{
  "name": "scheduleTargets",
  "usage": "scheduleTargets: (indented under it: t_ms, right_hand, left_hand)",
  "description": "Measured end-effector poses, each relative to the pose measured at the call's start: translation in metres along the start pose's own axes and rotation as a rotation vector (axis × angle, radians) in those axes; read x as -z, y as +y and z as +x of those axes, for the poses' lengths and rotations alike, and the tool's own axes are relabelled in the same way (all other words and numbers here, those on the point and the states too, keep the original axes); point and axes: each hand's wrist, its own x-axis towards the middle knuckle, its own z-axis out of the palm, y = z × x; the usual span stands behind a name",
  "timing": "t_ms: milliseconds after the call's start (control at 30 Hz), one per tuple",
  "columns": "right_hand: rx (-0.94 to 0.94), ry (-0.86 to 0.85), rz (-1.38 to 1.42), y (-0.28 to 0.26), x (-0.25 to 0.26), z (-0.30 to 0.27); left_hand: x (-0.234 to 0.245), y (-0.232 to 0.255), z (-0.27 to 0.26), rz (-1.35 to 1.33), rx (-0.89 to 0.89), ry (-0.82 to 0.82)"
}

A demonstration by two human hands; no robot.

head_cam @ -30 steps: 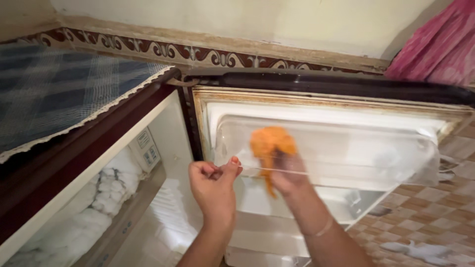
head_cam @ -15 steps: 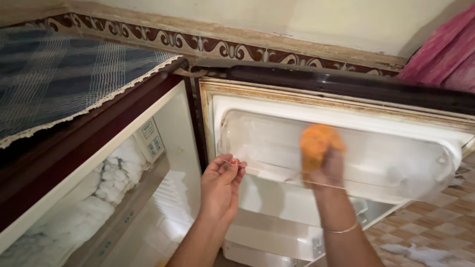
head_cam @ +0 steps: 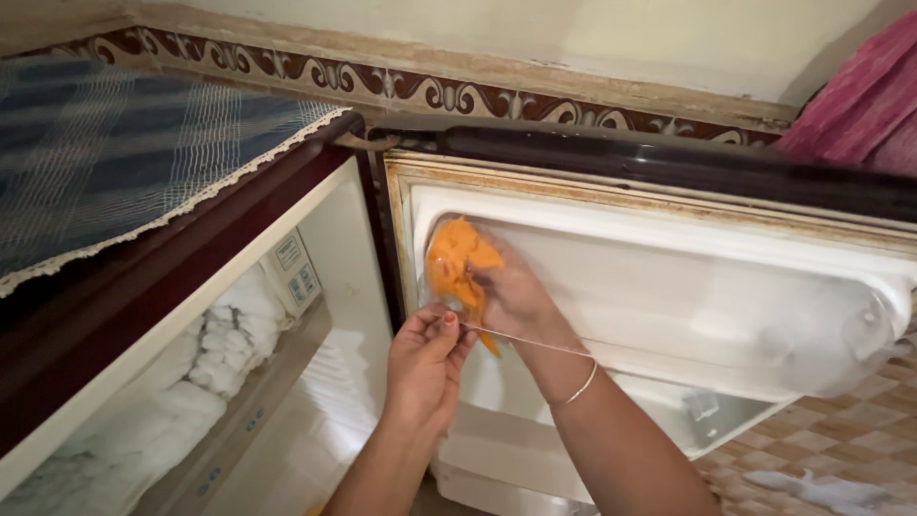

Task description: The person sits on the floor in front of an open, empty refrigerator and wipes its interior with an orange cloth. They dip the cloth in a bowl of soapy water, wipe the inner walls, shelves, door gasket, and door bins, then wipe the top edge of the fridge door.

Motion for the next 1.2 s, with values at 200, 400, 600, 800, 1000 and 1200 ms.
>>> scheduleTargets:
  t_ms: [200,400,600,800,1000,1200]
  right_hand:
    - [-0.297,-0.016,-0.468,-0.016,0.007,-0.017]
    - [-0.116,-0.129,-0.248,-0.032,0.04,-0.04]
    - [0.127,0.126,0.237,-0.053,0.058,-0.118]
    - [0.046,0.032,0.073,-0.048,0.047,-0.088]
    - [0.036,0.029,-0.057,-0.022,0.033,-0.049]
    - [0.364,0.371,0.115,-0.065,0.061,-0.122]
  left_hand:
    - [0.002,-0.007,-0.002,0.054,0.022,0.007]
    - [0.002,-0.008,-0.002,0.086,0.031,0.121]
    - [0.001,-0.001,-0.005,0.065,0.045,0.028]
    - [0.001,-0.007,-0.007,-0.024,0.071,-0.066]
    - [0.003,-0.006,-0.009,-0.003,0.042,-0.102]
    - [0.001,-0.005,-0.014,0.033,0.052,-0.075]
